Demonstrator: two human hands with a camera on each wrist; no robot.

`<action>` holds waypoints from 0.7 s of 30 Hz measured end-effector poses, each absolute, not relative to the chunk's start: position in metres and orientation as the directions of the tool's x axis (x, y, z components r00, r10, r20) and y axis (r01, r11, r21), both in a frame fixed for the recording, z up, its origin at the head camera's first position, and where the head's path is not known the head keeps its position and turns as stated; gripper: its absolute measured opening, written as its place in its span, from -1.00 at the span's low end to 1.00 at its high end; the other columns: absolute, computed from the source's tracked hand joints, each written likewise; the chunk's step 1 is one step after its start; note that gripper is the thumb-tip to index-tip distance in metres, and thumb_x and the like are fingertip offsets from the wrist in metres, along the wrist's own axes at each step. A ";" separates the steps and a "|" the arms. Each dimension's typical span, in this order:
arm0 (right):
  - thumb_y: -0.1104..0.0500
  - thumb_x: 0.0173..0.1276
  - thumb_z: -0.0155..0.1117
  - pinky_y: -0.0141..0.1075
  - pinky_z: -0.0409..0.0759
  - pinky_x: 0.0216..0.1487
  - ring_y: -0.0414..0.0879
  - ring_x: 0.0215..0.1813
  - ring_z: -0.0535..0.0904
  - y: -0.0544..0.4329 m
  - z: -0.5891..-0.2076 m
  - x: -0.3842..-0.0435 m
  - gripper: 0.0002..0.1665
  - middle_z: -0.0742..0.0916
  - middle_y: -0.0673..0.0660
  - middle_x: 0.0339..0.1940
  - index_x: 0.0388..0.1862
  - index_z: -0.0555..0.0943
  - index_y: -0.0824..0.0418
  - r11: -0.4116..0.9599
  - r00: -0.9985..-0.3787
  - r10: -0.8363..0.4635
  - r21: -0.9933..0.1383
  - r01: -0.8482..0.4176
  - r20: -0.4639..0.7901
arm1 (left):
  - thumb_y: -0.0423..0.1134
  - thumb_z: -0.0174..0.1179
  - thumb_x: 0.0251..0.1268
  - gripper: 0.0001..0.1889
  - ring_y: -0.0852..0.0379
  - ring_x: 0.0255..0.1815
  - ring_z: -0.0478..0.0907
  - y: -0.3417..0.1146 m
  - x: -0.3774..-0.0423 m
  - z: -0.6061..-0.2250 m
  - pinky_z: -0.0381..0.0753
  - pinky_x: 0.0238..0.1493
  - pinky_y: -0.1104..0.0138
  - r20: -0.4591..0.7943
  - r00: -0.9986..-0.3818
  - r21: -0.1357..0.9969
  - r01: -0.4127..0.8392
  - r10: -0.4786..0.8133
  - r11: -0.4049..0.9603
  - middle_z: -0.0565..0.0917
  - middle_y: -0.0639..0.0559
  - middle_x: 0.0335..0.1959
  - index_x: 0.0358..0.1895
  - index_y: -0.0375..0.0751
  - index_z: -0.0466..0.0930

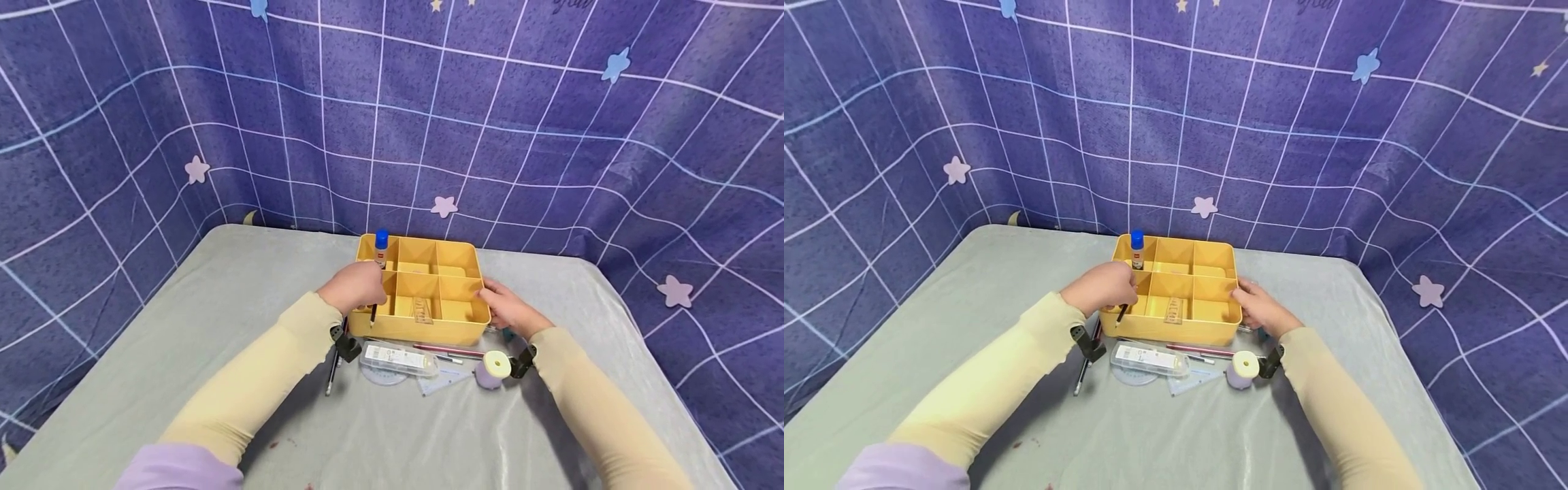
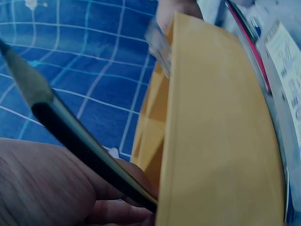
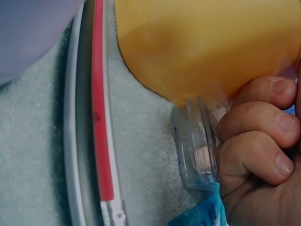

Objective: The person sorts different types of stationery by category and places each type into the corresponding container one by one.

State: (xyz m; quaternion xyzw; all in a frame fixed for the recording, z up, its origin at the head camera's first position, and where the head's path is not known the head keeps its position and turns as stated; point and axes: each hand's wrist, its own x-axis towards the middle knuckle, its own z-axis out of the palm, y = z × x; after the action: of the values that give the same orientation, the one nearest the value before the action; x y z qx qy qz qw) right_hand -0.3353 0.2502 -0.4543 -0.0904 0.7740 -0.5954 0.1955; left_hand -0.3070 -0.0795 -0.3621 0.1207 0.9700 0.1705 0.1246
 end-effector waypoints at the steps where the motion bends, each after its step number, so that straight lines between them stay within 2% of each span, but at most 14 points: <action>1: 0.14 0.53 -0.09 -0.43 0.13 -0.76 -0.26 -0.77 0.15 0.250 -0.454 -0.335 -0.48 0.44 0.12 -0.60 0.41 0.25 0.24 0.277 -0.908 -0.369 -0.956 0.095 -0.197 | -0.37 0.22 0.16 -0.62 0.14 -0.72 0.35 -0.079 -0.309 -0.363 0.26 -0.63 0.33 -0.200 -0.939 0.346 0.199 0.279 0.917 0.36 0.11 -0.79 -0.77 -0.04 0.35; 8: 0.11 0.54 -0.08 -0.42 0.18 -0.73 -0.23 -0.72 0.21 0.251 -0.453 -0.335 -0.48 0.49 0.09 -0.55 0.42 0.25 0.20 0.292 -0.911 -0.357 -0.951 0.101 -0.206 | -0.36 0.25 0.14 -0.75 0.12 -0.63 0.43 -0.072 -0.317 -0.366 0.32 -0.57 0.32 -0.209 -0.936 0.297 0.214 0.283 0.930 0.60 0.06 -0.70 -0.68 -0.12 0.59; 13: 0.10 0.54 -0.08 -0.44 0.17 -0.74 -0.26 -0.73 0.19 0.249 -0.452 -0.335 -0.50 0.44 -0.03 -0.63 0.38 0.26 0.22 0.286 -0.913 -0.357 -0.954 0.095 -0.198 | -0.38 0.23 0.13 -0.76 0.10 -0.63 0.43 -0.071 -0.318 -0.367 0.33 -0.57 0.31 -0.217 -0.936 0.295 0.206 0.275 0.933 0.52 0.07 -0.71 -0.68 -0.14 0.59; 16: 0.10 0.54 -0.08 -0.44 0.17 -0.74 -0.26 -0.73 0.19 0.249 -0.452 -0.335 -0.49 0.45 -0.01 -0.61 0.39 0.26 0.24 0.286 -0.912 -0.363 -0.954 0.088 -0.193 | -0.39 0.22 0.12 -0.78 0.10 -0.64 0.39 -0.070 -0.318 -0.370 0.29 -0.58 0.31 -0.213 -0.939 0.311 0.196 0.269 0.930 0.48 0.06 -0.70 -0.66 -0.15 0.60; 21: 0.12 0.53 -0.08 -0.45 0.15 -0.76 -0.27 -0.75 0.17 0.250 -0.453 -0.334 -0.49 0.43 0.06 -0.59 0.39 0.26 0.25 0.272 -0.911 -0.365 -0.957 0.096 -0.195 | -0.35 0.26 0.13 -0.85 0.10 -0.61 0.43 -0.066 -0.318 -0.373 0.32 -0.57 0.30 -0.205 -0.943 0.334 0.183 0.261 0.925 0.61 0.03 -0.62 -0.57 -0.16 0.68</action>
State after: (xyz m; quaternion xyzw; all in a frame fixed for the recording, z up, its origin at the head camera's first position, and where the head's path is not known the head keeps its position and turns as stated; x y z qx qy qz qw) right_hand -0.3344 0.2496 -0.4534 -0.0868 0.7739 -0.5970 0.1928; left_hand -0.3181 -0.0661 -0.3735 0.1141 0.9732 0.1571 0.1235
